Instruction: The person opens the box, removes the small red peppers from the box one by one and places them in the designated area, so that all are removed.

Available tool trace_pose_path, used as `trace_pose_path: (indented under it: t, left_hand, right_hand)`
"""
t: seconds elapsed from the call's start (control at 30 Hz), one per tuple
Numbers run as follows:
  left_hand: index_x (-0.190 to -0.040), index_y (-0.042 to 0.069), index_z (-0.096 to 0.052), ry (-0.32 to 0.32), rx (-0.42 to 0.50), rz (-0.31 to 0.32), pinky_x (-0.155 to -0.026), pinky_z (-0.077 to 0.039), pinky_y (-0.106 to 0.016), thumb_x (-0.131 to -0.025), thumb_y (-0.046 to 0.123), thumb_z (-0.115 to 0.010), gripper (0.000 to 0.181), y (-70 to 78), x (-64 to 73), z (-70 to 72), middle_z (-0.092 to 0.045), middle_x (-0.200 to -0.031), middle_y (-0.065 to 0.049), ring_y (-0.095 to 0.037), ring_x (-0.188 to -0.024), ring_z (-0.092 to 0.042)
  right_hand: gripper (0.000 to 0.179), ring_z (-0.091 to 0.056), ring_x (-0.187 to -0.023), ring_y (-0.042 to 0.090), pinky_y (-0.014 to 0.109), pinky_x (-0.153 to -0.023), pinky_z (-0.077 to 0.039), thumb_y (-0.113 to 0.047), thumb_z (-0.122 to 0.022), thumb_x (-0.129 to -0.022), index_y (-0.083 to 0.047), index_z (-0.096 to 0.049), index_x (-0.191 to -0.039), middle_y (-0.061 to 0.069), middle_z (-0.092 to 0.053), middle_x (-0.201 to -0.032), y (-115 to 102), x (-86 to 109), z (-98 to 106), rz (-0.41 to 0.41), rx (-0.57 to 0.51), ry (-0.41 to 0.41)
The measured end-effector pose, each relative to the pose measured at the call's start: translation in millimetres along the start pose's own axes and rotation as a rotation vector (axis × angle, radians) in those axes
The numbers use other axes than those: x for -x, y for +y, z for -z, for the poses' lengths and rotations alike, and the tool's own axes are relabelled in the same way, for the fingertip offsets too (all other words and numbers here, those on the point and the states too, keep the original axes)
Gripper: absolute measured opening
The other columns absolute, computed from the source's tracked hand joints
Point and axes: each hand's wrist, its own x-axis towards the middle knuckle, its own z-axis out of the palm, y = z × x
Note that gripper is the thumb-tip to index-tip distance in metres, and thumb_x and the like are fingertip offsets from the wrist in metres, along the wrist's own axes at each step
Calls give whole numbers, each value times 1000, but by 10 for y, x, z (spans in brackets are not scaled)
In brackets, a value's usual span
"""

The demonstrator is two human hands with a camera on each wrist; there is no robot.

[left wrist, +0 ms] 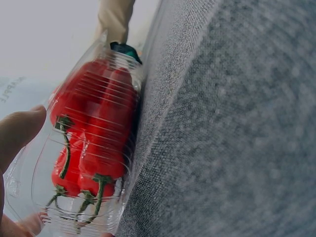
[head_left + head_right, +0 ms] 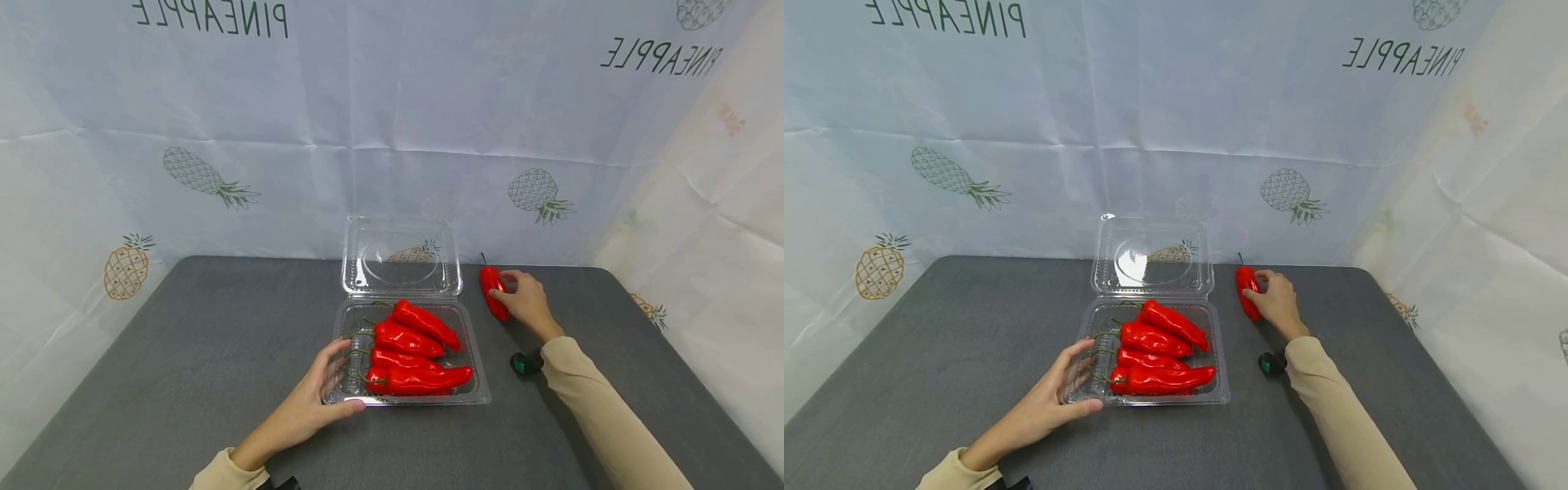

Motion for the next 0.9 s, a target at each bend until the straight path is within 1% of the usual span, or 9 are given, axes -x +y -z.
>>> trace_pose_path:
  t: [0.17, 0.37, 0.7, 0.9]
  left_hand:
    - [-154, 14, -20, 3, -2, 5, -119, -28, -50, -82, 22, -81, 94, -1, 2, 1, -20, -162, -16, -42, -149, -26]
    - [-154, 13, -20, -2, 2, -7, -119, -28, -50, -83, 21, -81, 94, -11, 4, 5, -19, -162, -17, -43, -149, -26]
    - [-154, 14, -20, -8, 6, -31, -118, -27, -51, -83, 21, -80, 93, -36, 0, 10, -17, -162, -17, -44, -149, -25]
    - [-154, 15, -20, -8, 1, -29, -118, -27, -51, -83, 21, -80, 93, -30, -2, 10, -17, -162, -17, -44, -149, -25]
  right_hand:
    - [52, -56, -119, 48, 60, -95, -54, -21, -66, -93, 5, -52, -136, 32, -54, -135, -10, 55, 44, 52, 9, 19]
    - [51, -58, -116, 49, 60, -97, -53, -18, -67, -93, 6, -52, -135, 31, -54, -134, -62, 131, 101, 112, -14, 30]
    - [49, -62, -113, 47, 58, -95, -55, -17, -69, -93, 4, -54, -134, 29, -57, -133, -234, 276, 168, 171, -68, 21]
    - [48, -64, -112, 45, 57, -93, -57, -16, -71, -91, 3, -56, -133, 27, -57, -134, -382, 360, 195, 226, -82, -4]
